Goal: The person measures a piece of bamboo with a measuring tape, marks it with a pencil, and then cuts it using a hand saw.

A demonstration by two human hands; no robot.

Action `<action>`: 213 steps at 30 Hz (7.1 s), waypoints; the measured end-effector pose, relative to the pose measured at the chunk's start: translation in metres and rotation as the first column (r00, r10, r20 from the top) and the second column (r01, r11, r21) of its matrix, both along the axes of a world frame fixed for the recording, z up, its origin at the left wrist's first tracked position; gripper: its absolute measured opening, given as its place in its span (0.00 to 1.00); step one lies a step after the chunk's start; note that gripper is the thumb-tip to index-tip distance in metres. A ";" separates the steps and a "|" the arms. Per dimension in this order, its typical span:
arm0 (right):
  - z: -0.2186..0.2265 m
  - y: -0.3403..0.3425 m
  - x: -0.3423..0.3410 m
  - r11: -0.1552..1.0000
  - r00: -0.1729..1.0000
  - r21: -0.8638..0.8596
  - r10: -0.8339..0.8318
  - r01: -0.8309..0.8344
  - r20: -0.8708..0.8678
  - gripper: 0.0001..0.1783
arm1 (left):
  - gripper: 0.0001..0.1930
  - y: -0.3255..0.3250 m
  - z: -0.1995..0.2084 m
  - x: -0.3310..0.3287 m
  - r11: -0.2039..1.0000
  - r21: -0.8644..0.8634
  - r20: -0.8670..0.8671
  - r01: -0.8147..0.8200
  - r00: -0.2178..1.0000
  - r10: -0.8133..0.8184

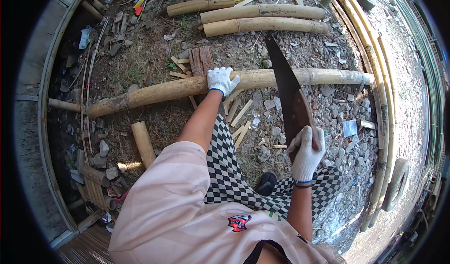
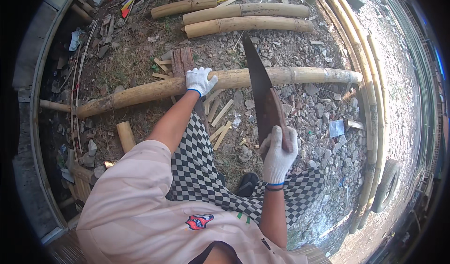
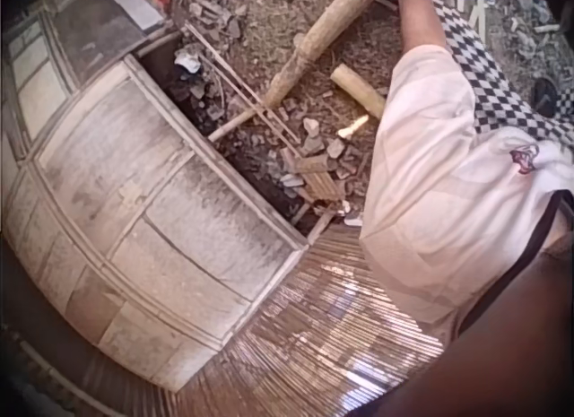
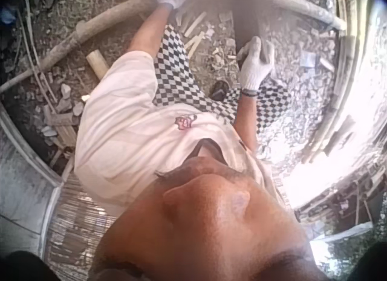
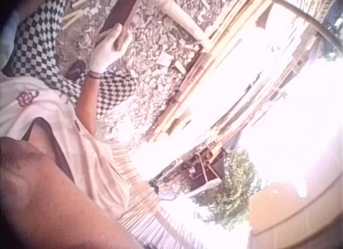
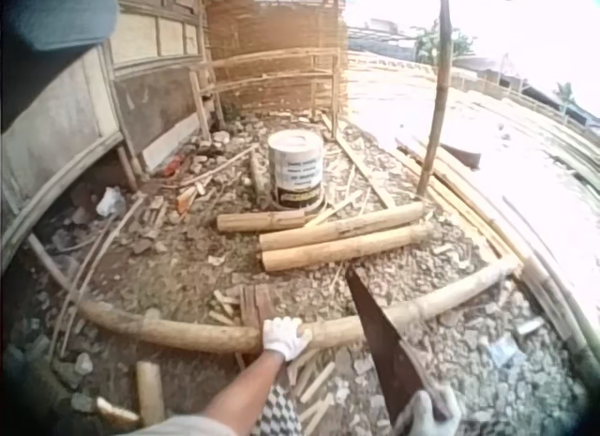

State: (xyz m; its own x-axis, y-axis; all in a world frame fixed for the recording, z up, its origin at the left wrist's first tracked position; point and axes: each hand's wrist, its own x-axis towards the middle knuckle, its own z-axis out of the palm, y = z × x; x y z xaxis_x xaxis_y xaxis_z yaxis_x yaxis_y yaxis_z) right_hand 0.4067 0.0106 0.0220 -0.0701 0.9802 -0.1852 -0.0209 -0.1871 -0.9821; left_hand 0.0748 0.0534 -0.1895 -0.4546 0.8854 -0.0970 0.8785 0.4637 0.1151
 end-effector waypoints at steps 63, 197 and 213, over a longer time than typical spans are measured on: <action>-0.080 -0.105 -0.036 0.922 0.804 0.096 0.271 -0.374 0.530 0.11 | 0.20 0.005 -0.005 -0.014 1.000 -0.005 -0.039 -0.002 0.999 0.002; -0.114 -0.006 -0.128 0.868 0.766 0.117 0.353 -0.482 0.538 0.20 | 0.41 -0.005 0.003 -0.029 0.974 -0.149 0.003 0.172 0.985 -0.174; -0.088 -0.086 -0.043 0.892 0.773 0.077 0.340 -0.446 0.535 0.14 | 0.38 -0.003 0.013 -0.023 0.979 -0.156 0.018 0.133 0.991 -0.132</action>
